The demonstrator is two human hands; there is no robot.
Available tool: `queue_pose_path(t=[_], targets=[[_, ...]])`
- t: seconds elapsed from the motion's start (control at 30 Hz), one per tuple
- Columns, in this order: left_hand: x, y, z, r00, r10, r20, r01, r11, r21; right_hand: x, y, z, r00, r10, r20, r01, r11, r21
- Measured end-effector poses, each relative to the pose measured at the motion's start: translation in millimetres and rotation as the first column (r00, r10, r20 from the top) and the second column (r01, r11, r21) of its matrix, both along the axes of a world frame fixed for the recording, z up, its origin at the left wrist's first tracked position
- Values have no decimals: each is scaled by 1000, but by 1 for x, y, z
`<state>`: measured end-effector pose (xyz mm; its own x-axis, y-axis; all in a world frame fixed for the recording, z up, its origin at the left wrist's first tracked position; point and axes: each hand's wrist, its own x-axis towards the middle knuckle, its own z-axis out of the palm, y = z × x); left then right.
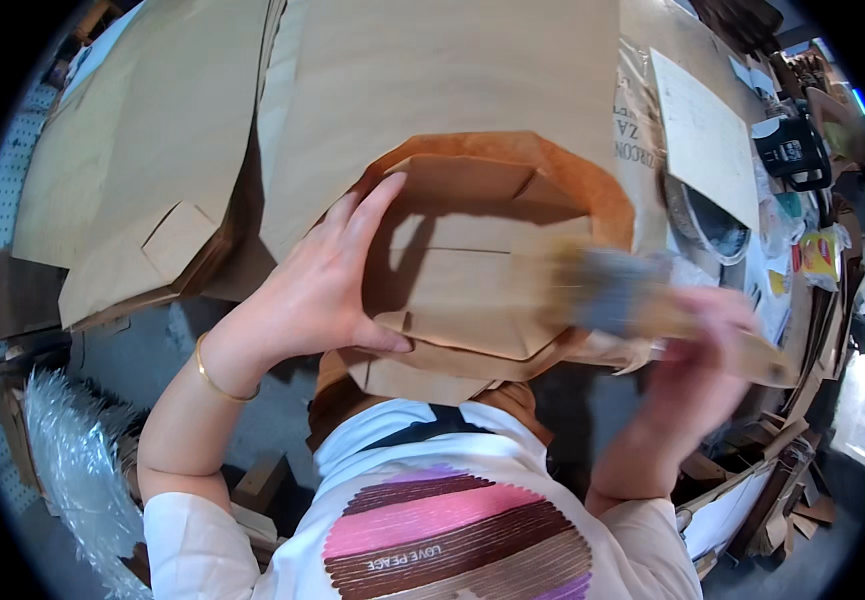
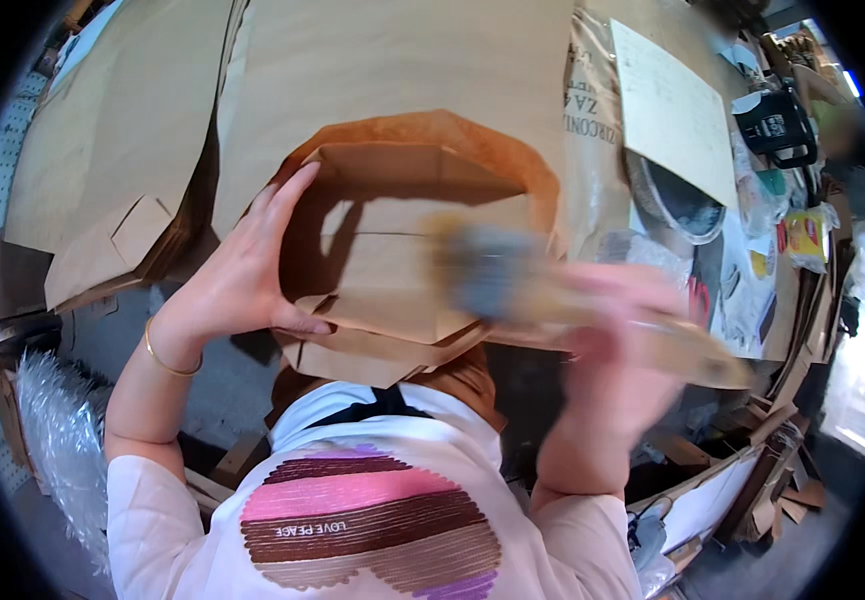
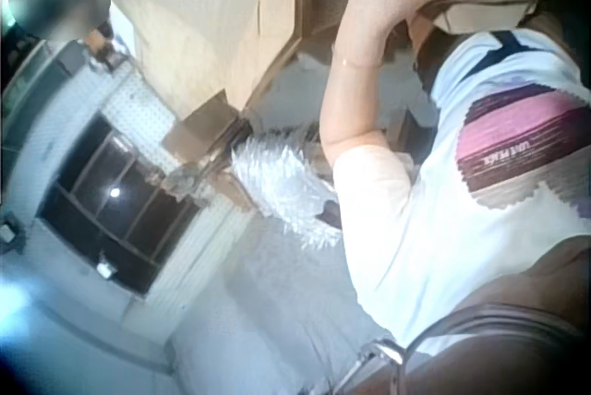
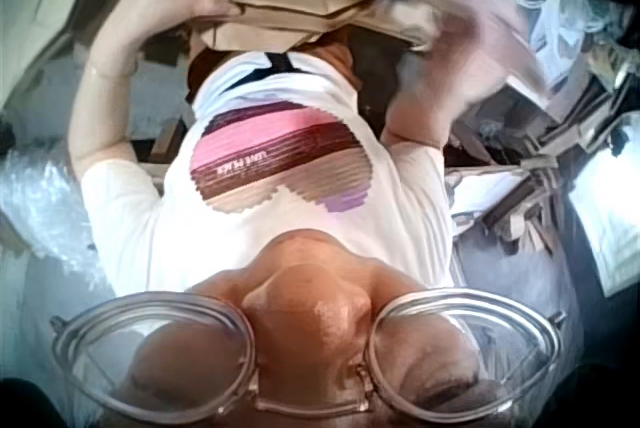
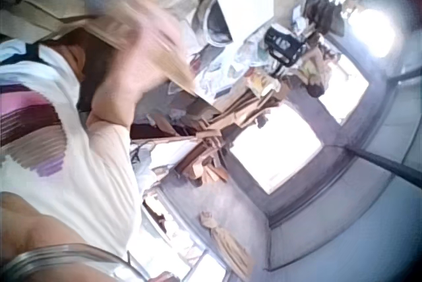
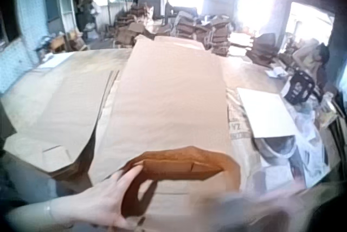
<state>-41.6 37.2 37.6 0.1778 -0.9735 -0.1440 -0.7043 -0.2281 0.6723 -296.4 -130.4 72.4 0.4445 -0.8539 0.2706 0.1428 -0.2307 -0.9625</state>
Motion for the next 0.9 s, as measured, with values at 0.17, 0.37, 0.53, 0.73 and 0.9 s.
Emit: queue_pose_path(t=[0.17, 0.37, 0.53, 0.73, 0.9], targets=[[0, 6, -11, 1000, -3, -5, 3, 999, -45, 114, 53, -47, 929, 344, -137, -273, 887, 373], [-7, 4, -13, 999, 34, 30, -34, 999, 3, 106, 55, -72, 845, 452, -286, -349, 871, 346], [-5, 1, -6, 999, 30, 37, -31, 1000, 5, 57, 18, -32, 947, 46, -319, -42, 999, 20], [-7, -2, -12, 992, 50, 120, -50, 999, -6, 29, 3, -42, 790, 99, -604, -197, 976, -98], [3, 5, 0, 989, -23, 148, 9, 995, 97, 4, -7, -12, 861, 34, -507, -108, 987, -118]])
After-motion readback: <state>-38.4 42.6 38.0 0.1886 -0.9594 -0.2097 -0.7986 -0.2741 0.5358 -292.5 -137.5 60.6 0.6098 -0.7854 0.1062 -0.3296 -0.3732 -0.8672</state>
